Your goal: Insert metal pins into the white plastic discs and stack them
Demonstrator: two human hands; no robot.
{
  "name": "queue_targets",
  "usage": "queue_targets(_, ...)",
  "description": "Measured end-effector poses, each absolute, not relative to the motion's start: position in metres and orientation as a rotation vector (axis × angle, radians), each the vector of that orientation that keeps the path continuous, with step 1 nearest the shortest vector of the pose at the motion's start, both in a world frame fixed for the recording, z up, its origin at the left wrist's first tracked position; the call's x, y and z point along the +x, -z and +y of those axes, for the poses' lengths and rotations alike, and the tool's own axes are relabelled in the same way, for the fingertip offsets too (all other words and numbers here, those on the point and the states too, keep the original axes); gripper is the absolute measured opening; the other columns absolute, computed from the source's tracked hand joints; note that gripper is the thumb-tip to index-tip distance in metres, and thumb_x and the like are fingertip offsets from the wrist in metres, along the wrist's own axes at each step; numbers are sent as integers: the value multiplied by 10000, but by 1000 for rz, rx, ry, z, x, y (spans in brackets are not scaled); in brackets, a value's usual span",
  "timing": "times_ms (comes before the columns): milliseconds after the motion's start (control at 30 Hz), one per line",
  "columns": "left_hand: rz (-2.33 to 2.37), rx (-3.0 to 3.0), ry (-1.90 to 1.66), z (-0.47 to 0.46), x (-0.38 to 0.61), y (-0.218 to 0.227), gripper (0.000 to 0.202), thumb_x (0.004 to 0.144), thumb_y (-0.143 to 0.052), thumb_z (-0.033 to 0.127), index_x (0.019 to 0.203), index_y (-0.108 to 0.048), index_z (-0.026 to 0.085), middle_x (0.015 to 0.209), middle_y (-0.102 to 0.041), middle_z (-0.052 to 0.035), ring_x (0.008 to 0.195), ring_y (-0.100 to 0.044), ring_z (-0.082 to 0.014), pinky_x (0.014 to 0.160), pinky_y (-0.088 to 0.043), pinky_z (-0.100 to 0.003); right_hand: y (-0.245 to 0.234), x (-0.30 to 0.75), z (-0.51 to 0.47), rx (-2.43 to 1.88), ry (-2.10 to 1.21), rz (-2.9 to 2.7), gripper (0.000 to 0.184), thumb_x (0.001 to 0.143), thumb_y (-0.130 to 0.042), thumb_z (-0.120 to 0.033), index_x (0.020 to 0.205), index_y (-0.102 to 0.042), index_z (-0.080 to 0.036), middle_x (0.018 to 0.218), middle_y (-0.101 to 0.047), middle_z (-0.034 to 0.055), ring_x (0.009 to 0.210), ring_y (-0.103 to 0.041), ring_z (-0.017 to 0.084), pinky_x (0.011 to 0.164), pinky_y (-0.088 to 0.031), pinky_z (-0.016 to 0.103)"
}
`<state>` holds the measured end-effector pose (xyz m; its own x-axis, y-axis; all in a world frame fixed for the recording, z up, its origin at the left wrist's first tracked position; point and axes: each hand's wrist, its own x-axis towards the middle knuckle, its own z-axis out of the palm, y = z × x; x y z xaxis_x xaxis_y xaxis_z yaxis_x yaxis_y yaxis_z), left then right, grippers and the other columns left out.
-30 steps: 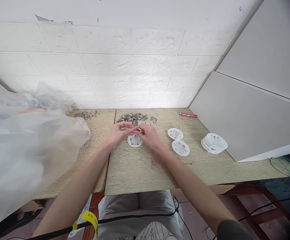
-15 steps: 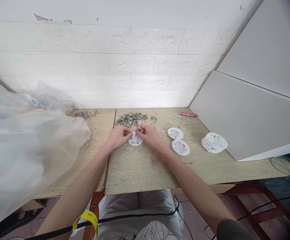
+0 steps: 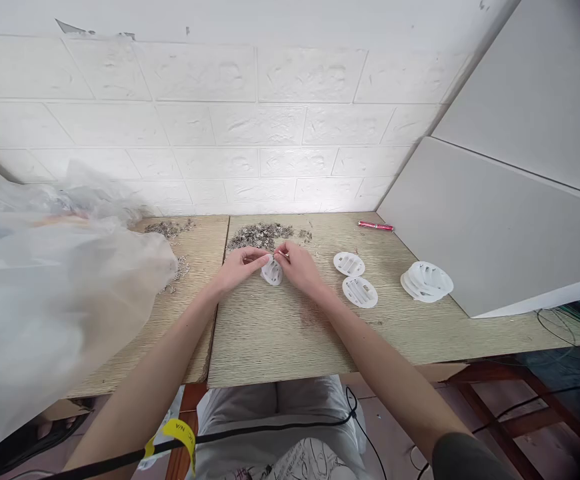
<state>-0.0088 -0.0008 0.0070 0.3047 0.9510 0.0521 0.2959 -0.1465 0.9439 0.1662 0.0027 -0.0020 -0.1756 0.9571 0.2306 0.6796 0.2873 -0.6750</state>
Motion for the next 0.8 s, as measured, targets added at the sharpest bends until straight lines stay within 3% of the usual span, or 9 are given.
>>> queue_targets(200,975,1563,-850,-1,-8,-6,540,700,-739,498,1118,-688,160,1150,-686,-122,1012,-634,-267,879,-493,-390,1,166,4,-1502,-527,-1917,77,883,-524,-208,847,-581,-170,829,-646,26,741,-555,143,627,-341,247)
queue_targets(533,1105,1484,-1002,0,-5,-1,378,725,-697,471,918,-754,151,856,-726,-80,730,-614,-184,632,-457,-263,-5,167,-2,-1494,-343,-2043,125,850,-539,-232,745,-565,-170,824,-639,35,689,-503,137,588,-285,249)
queue_targets(800,1213,1421,-1198,-1,2,0,307,727,-655,412,835,-748,139,762,-699,-56,656,-581,-160,594,-434,-249,-7,162,-4,-1334,-527,-1856,132,831,-531,-214,714,-564,-165,710,-595,3,652,-493,116,608,-325,237)
